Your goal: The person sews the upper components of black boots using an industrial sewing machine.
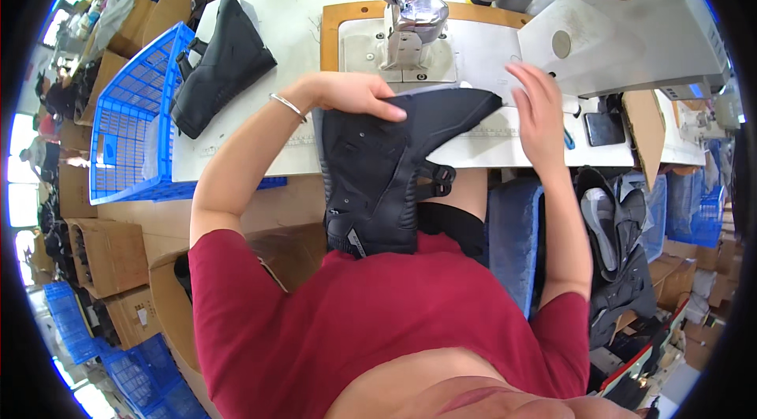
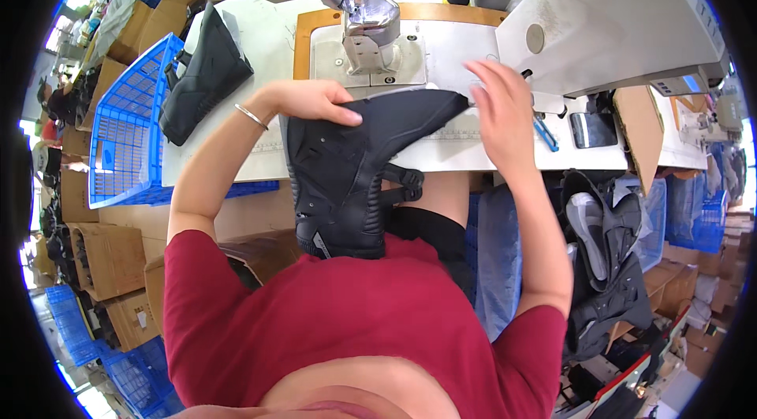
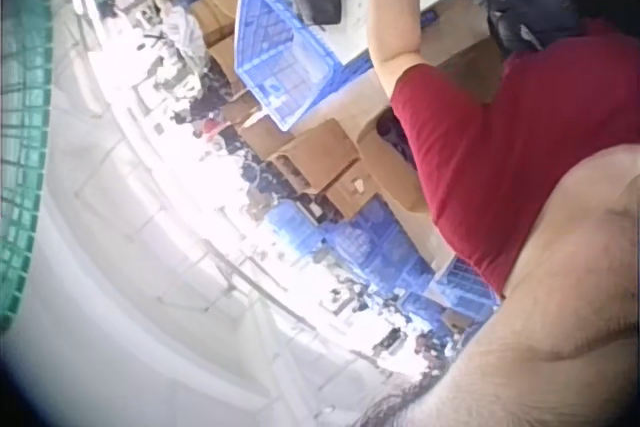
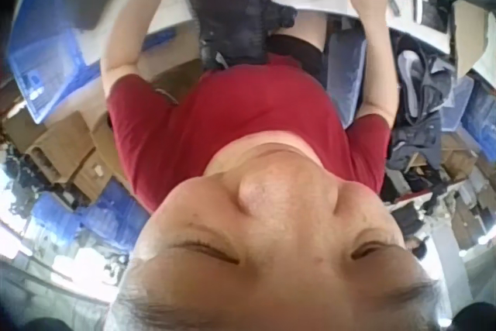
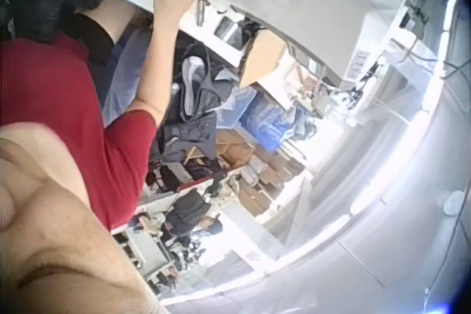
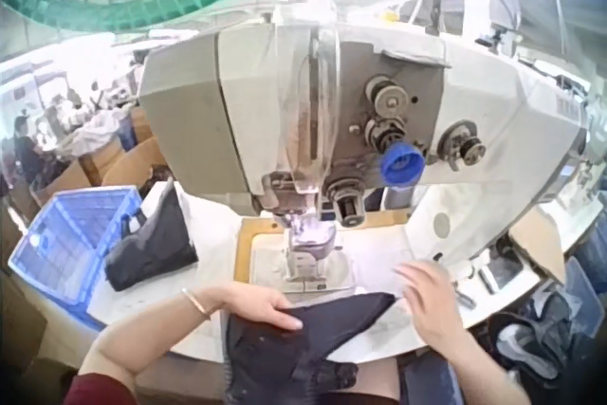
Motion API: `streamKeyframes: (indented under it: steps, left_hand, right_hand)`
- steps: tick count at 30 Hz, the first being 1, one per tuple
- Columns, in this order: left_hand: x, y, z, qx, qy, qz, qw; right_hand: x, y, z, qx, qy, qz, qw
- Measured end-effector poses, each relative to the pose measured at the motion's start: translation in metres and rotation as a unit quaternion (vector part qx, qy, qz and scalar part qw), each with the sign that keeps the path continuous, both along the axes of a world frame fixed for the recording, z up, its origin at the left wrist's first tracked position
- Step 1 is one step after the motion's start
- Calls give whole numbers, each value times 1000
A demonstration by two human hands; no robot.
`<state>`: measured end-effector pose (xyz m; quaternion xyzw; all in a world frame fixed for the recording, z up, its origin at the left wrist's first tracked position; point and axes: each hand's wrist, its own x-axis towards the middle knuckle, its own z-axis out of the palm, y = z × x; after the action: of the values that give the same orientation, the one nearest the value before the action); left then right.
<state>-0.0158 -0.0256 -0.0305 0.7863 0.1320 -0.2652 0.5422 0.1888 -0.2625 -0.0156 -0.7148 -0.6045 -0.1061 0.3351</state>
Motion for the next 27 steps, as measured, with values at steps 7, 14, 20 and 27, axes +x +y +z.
streamKeyframes:
  steps: [7,14,20,27]
  left_hand:
    - [7,-23,24,18,-48,-51,997]
    - [-19,-11,13,165,-117,-62,977]
    - [-29,-4,-3,174,-214,65,959]
    - [5,19,30,259,-196,241,915]
  right_hand:
    - [1,115,9,-557,325,235,727]
    - [-3,120,-30,-617,486,280,552]
    - [11,93,17,-590,375,247,671]
    - [14,102,94,-346,96,162,919]
